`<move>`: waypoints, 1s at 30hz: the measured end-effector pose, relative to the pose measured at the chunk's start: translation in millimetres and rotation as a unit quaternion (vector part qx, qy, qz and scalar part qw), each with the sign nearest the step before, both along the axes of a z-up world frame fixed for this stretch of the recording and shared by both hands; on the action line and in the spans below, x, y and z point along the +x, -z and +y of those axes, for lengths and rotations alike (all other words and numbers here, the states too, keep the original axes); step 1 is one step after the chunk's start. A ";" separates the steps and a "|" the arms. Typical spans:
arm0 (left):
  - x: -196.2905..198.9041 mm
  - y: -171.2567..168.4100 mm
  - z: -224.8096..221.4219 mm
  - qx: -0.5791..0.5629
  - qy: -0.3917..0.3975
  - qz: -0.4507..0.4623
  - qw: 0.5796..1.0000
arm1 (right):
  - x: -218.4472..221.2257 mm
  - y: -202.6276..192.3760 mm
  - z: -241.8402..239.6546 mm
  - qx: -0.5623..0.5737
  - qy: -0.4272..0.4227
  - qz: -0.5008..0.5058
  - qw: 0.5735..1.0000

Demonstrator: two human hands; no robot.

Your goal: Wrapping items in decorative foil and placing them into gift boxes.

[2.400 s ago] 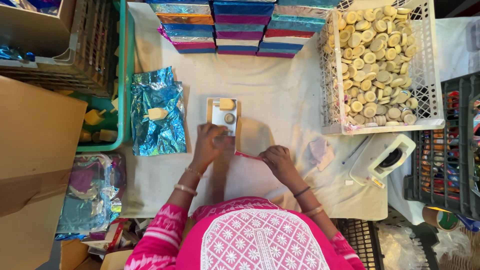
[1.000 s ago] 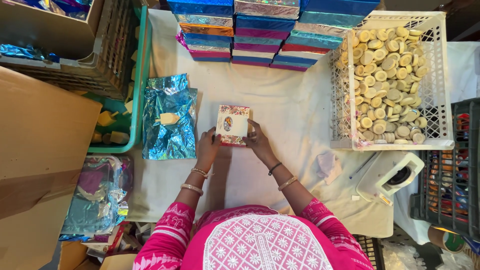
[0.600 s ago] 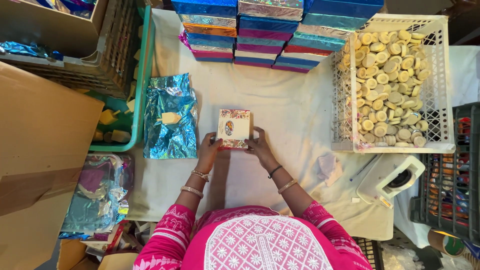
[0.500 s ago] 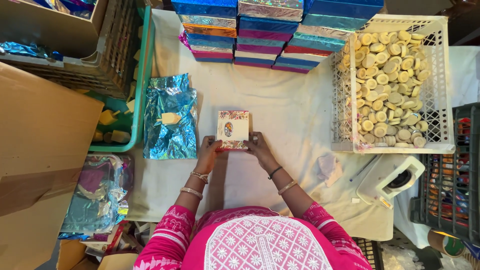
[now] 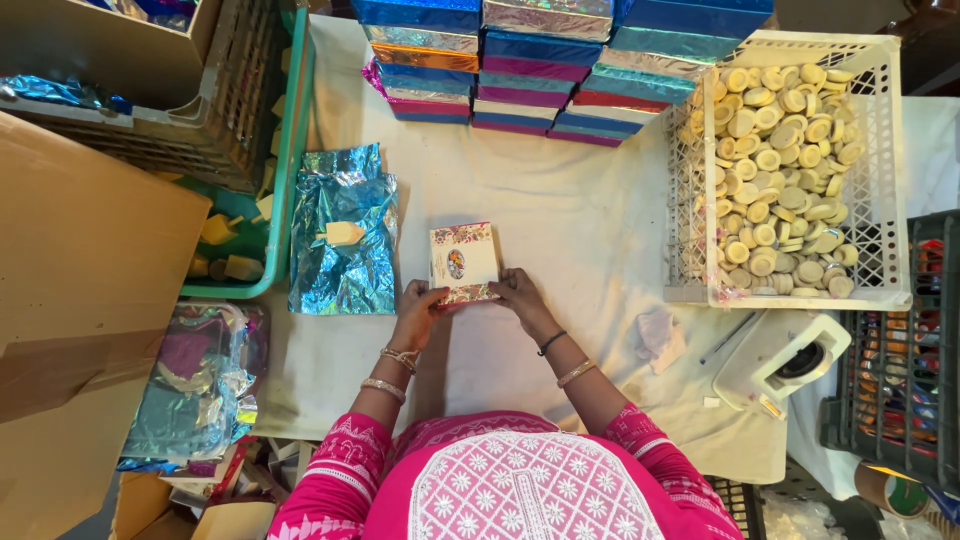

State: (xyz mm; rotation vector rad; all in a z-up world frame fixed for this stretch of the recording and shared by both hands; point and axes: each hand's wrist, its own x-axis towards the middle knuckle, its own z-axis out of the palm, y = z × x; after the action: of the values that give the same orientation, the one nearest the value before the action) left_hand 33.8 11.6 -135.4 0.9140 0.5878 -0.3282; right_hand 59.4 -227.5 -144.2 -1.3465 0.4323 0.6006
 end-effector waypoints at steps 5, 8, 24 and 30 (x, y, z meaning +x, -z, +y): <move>-4.8 -13.6 0.7 -0.041 0.003 0.024 0.999 | 1.4 -6.5 -2.1 -0.005 0.009 -0.018 1.000; -9.4 -5.8 1.0 0.002 0.021 0.010 1.000 | -1.6 -9.5 -3.9 -0.011 0.002 -0.025 1.000; -26.1 -14.3 -13.3 0.425 0.095 -0.067 0.897 | -17.0 -34.0 2.4 -0.099 -0.020 -0.125 0.987; -16.2 -33.3 -17.3 0.353 0.073 -0.119 0.925 | -15.6 -17.5 -0.5 -0.149 -0.053 -0.119 0.980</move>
State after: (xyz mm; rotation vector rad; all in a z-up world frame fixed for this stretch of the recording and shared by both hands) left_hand 17.6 -5.6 -102.1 1.6743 0.4112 -0.1266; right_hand 43.8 -228.0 -126.8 -1.7149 0.2637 0.4654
